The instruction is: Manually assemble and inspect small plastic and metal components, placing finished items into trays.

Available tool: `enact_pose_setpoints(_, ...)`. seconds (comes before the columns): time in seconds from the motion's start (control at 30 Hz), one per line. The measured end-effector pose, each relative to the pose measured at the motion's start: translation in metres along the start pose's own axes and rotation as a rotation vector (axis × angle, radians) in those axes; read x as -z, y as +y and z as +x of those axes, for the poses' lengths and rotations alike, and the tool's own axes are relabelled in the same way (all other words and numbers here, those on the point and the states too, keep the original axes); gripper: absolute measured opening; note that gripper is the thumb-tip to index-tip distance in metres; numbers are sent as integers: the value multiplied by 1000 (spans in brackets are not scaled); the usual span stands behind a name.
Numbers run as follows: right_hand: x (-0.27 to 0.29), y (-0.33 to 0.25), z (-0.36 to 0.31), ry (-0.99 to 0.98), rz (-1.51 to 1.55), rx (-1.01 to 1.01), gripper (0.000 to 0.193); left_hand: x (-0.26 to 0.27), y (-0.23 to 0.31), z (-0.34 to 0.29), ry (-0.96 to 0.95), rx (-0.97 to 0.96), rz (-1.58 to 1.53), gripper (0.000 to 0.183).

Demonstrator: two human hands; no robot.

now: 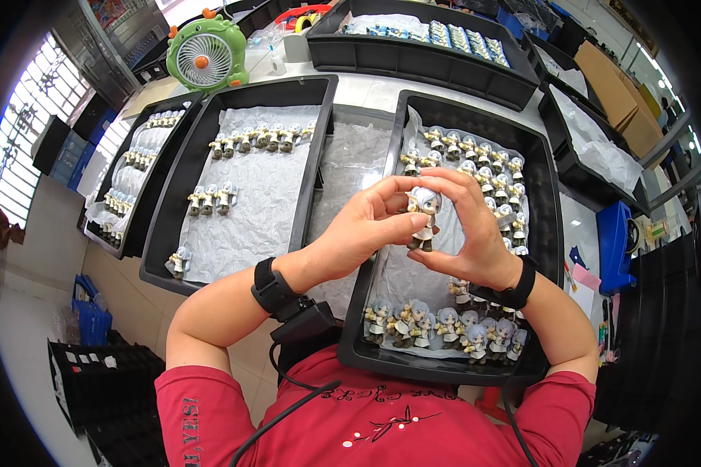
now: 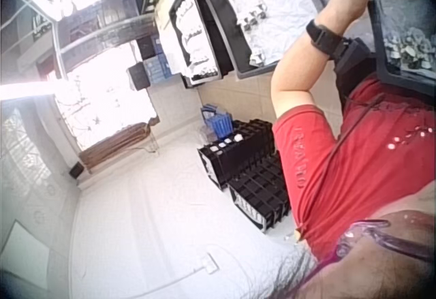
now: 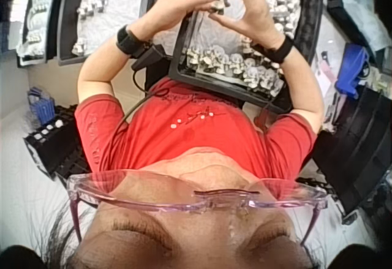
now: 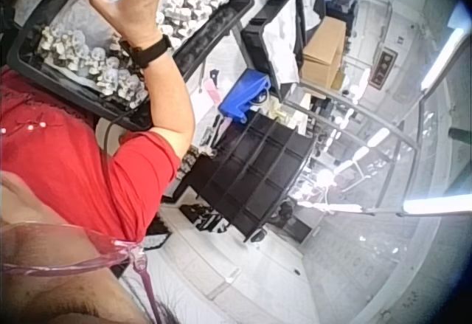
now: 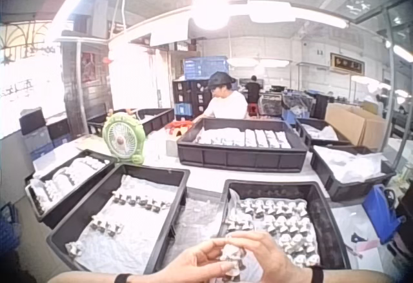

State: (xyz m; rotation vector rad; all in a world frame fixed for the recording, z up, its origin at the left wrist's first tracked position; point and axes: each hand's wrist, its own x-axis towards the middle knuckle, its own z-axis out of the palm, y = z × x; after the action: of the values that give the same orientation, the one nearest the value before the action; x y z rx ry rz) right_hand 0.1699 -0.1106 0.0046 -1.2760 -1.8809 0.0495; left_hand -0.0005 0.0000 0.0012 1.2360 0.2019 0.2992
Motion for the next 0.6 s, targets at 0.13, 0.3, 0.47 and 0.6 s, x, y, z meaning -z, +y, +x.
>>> enact_pose_setpoints(0.13,0,0,0,1,10,-4,76,0,1,0,9,1,4,44)
enact_pose_setpoints(0.3,0,0,0,9,5,6,76,-3,2,-1,48,-23,17,44)
enact_pose_setpoints(0.47,-1,1,0,15,-3,5,77,0,2,0,31,-4,2,43)
enact_pose_setpoints(0.6,-1,2,-1,28,11,18,76,-1,2,-1,69,6,-20,42)
